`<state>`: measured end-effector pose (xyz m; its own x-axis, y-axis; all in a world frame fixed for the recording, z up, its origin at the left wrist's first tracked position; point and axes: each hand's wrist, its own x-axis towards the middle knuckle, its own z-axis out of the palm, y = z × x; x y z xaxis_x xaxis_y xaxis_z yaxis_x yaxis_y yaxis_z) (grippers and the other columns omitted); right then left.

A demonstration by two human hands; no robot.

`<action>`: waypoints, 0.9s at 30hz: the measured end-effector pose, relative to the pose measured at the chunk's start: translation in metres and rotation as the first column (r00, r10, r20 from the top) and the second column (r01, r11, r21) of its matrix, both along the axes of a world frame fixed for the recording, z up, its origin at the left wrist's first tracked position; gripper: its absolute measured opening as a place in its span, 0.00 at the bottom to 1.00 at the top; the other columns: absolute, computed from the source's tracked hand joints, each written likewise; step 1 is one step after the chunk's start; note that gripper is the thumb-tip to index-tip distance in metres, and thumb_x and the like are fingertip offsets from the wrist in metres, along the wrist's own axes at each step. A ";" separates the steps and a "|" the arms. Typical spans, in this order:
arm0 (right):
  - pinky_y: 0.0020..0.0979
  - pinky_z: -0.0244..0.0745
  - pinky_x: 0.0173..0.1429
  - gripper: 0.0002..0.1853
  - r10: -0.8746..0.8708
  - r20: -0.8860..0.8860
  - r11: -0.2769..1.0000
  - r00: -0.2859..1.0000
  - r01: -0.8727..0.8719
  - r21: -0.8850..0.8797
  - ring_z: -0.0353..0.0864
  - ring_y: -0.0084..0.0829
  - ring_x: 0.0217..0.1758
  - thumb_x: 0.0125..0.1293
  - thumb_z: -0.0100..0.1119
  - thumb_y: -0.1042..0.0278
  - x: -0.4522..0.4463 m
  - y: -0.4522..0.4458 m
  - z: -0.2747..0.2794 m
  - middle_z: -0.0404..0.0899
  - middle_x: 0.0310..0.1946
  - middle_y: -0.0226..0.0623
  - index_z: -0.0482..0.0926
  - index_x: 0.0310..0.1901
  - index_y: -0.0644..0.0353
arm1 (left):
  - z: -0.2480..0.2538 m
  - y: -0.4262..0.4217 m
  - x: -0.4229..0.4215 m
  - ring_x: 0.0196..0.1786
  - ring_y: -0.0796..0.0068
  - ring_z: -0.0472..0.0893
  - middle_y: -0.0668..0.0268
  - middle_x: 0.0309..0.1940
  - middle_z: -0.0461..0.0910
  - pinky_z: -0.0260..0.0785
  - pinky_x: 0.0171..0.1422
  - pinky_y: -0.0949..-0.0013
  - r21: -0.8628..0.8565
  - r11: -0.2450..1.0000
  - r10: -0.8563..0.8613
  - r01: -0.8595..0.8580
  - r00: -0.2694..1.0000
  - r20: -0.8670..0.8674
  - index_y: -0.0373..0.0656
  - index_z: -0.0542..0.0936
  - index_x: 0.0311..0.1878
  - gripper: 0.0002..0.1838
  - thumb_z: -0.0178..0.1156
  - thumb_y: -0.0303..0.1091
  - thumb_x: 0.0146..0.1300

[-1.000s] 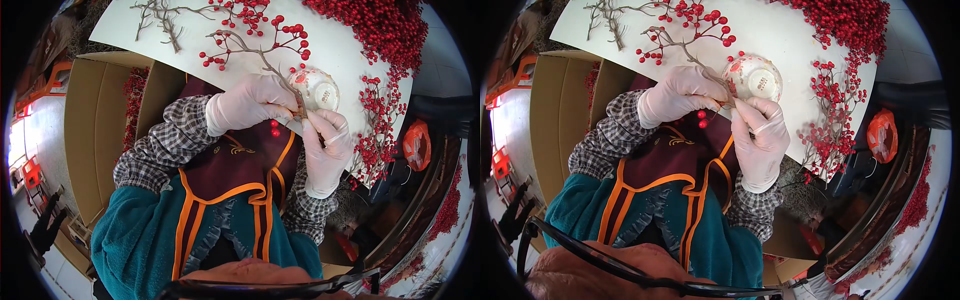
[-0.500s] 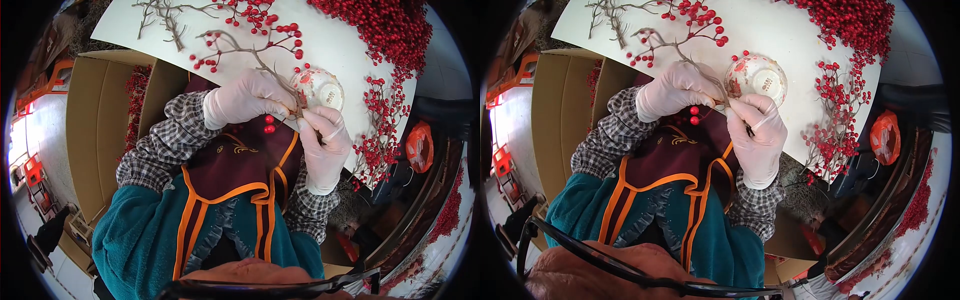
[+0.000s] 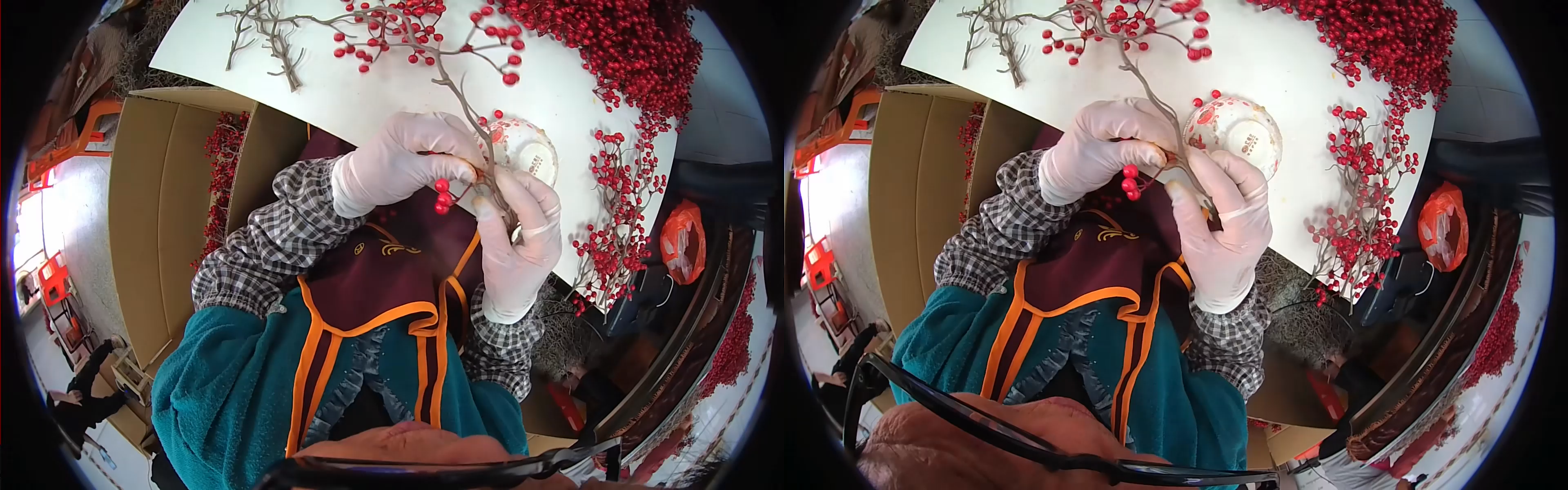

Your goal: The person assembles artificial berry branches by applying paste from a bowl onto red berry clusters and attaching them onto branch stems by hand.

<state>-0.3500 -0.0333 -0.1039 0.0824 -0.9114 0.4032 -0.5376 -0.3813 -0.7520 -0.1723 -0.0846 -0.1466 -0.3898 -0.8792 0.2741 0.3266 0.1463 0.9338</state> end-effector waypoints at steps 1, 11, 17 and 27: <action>0.26 0.76 0.44 0.17 -0.005 0.030 1.000 1.000 0.005 -0.009 0.81 0.31 0.40 0.54 0.67 0.81 0.000 0.000 0.002 0.78 0.43 0.38 0.82 0.47 0.60 | -0.001 -0.003 0.000 0.36 0.67 0.80 0.57 0.33 0.83 0.73 0.41 0.68 -0.055 0.998 0.007 -0.007 1.000 0.002 0.33 0.81 0.35 0.09 0.66 0.32 0.59; 0.22 0.72 0.42 0.26 -0.197 0.325 0.977 0.925 0.159 0.140 0.77 0.22 0.45 0.56 0.65 0.84 -0.014 0.007 -0.001 0.78 0.49 0.36 0.77 0.58 0.62 | 0.010 0.009 0.010 0.32 0.78 0.80 0.62 0.31 0.82 0.74 0.37 0.76 0.051 0.995 0.080 -0.085 0.992 0.095 0.33 0.82 0.40 0.05 0.61 0.24 0.63; 0.22 0.71 0.43 0.14 -0.353 0.359 0.912 0.864 0.233 0.337 0.76 0.19 0.35 0.59 0.65 0.80 -0.014 0.011 -0.004 0.81 0.43 0.35 0.81 0.49 0.65 | 0.008 0.015 0.007 0.31 0.80 0.80 0.64 0.30 0.83 0.73 0.37 0.76 0.066 0.997 0.029 -0.039 0.990 0.137 0.33 0.82 0.40 0.06 0.62 0.26 0.63; 0.27 0.73 0.48 0.07 -0.203 0.648 0.966 0.734 0.040 0.257 0.79 0.26 0.41 0.65 0.55 0.81 -0.024 0.020 -0.017 0.81 0.39 0.40 0.79 0.43 0.67 | 0.009 0.044 0.019 0.37 0.67 0.83 0.59 0.35 0.84 0.75 0.43 0.69 -0.217 0.967 0.220 -0.131 0.862 0.458 0.38 0.83 0.47 0.14 0.65 0.33 0.60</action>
